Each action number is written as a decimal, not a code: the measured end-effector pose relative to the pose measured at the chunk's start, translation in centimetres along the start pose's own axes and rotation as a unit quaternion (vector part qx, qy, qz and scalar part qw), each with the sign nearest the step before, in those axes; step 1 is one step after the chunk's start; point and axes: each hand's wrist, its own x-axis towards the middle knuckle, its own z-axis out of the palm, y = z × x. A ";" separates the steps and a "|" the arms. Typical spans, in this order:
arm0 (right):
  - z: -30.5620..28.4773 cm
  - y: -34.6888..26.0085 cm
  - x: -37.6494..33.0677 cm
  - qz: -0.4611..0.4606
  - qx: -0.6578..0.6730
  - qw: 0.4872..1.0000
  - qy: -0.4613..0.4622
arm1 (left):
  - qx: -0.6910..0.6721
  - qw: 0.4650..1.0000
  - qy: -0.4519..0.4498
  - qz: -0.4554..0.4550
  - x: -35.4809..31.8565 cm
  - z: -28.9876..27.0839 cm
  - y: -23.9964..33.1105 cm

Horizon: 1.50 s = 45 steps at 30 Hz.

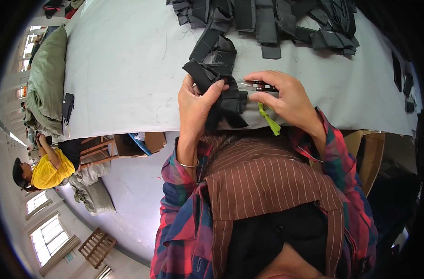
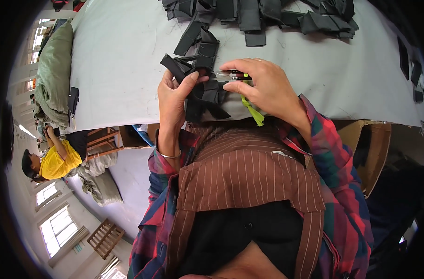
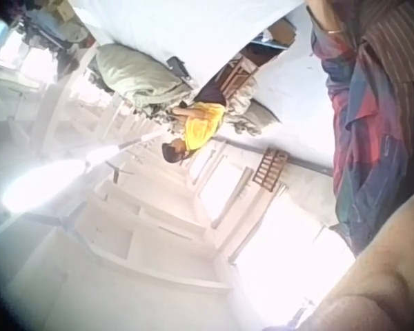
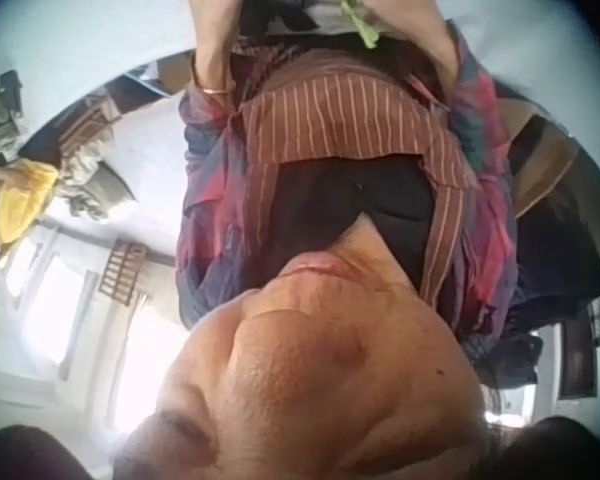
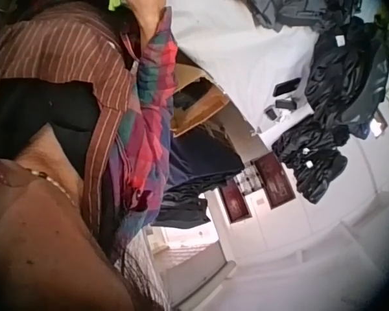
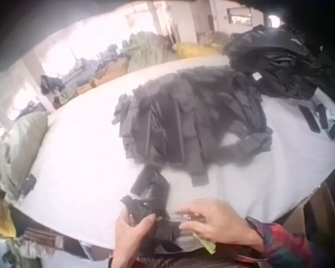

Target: Trim excess material from black fabric straps using snips.

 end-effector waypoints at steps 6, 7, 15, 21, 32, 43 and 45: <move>-0.6 0.0 -0.2 -0.034 -0.200 0.977 -0.066 | 0.066 0.998 -0.012 0.002 0.3 0.3 -1.1; -0.4 0.4 -0.2 -0.047 -0.228 0.971 -0.060 | 0.069 0.997 -0.017 0.000 0.4 0.3 -1.1; -0.1 1.0 0.4 -0.110 -0.271 0.954 -0.060 | 0.055 0.998 -0.032 -0.008 0.6 0.0 -1.5; -0.2 1.8 0.7 -0.174 -0.281 0.941 -0.070 | -0.001 0.998 -0.044 -0.036 0.8 -0.3 -1.2; -0.4 1.9 0.9 -0.218 -0.296 0.928 -0.062 | -0.006 0.998 -0.055 -0.043 0.7 -0.6 -1.0; -0.3 -0.3 0.3 -0.107 -0.184 0.977 -0.027 | -0.011 0.996 -0.065 -0.061 -0.7 0.2 1.0; -0.4 -1.1 0.0 -0.109 -0.178 0.978 -0.011 | -0.017 0.996 -0.063 -0.061 -0.6 0.5 1.1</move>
